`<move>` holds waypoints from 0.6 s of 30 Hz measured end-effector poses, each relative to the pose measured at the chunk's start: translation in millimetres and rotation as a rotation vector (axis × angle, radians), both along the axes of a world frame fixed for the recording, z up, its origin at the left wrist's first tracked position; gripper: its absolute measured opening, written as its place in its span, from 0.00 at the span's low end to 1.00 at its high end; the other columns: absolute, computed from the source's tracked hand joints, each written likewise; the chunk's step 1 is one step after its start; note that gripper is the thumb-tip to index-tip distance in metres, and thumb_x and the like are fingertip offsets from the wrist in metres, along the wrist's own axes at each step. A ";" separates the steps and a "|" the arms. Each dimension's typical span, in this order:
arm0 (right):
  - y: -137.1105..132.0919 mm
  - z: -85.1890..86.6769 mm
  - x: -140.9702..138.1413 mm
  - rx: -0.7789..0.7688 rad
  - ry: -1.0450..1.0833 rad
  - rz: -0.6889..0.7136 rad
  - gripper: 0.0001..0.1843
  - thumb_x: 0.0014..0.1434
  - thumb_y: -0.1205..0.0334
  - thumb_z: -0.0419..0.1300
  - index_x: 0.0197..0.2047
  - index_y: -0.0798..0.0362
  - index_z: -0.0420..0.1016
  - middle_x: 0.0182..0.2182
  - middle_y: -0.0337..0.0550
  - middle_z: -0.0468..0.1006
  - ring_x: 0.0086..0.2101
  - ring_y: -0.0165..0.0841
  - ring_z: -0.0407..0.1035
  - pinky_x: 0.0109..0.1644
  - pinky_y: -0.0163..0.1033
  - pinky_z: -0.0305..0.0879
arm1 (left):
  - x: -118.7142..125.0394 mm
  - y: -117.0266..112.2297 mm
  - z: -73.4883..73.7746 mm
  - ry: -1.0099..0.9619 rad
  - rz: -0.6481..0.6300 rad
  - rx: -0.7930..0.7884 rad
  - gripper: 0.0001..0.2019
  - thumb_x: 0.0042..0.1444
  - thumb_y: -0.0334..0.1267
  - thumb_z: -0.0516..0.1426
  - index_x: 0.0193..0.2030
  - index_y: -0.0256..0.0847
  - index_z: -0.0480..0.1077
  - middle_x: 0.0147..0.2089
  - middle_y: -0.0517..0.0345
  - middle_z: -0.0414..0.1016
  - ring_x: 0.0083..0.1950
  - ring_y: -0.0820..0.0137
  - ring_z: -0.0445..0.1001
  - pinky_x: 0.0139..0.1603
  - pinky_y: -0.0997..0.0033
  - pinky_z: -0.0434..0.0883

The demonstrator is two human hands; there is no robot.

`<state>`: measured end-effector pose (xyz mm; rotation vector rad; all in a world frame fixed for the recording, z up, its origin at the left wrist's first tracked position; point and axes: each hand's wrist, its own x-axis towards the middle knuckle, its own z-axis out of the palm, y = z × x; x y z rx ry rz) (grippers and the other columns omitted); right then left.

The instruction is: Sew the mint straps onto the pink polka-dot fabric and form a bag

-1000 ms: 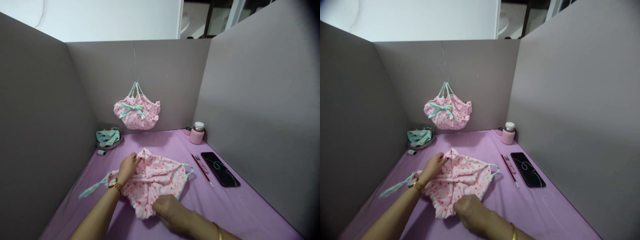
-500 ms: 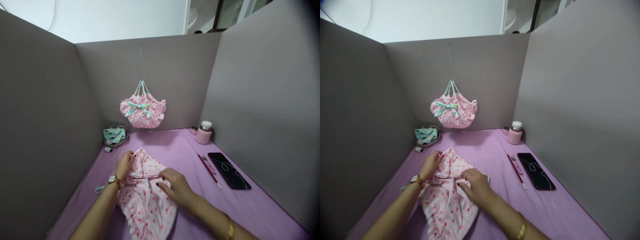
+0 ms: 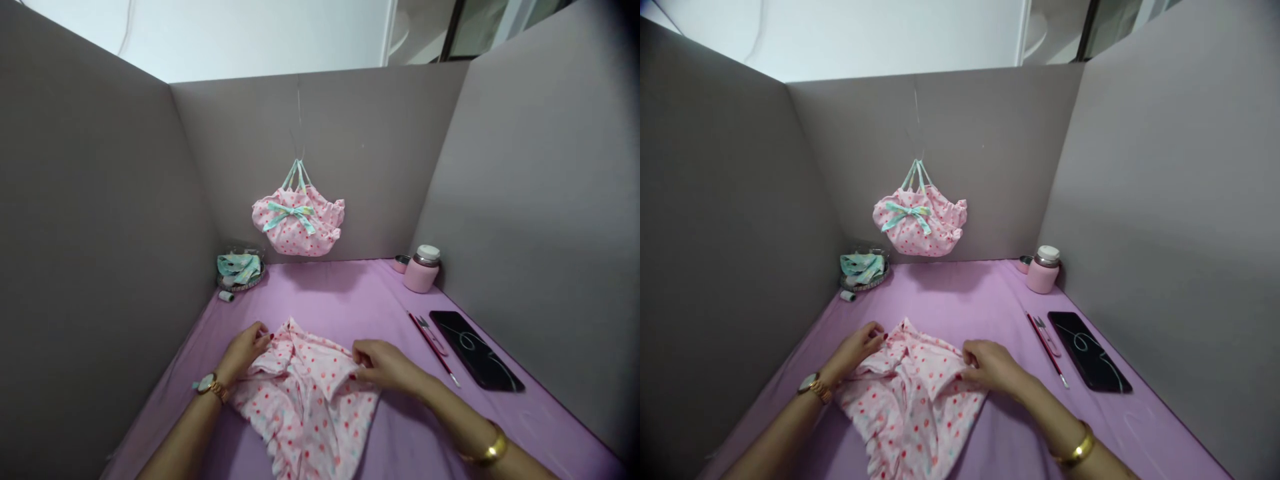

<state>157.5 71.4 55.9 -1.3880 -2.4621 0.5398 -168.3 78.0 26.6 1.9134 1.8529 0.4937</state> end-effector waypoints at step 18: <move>62.0 -14.6 -73.6 0.103 0.200 -0.193 0.10 0.62 0.61 0.51 0.43 0.55 0.69 0.40 0.44 0.72 0.39 0.32 0.67 0.44 0.41 0.64 | 7.2 22.9 -14.2 -0.281 0.074 0.177 0.11 0.58 0.41 0.52 0.42 0.35 0.68 0.38 0.56 0.72 0.35 0.70 0.72 0.35 0.65 0.71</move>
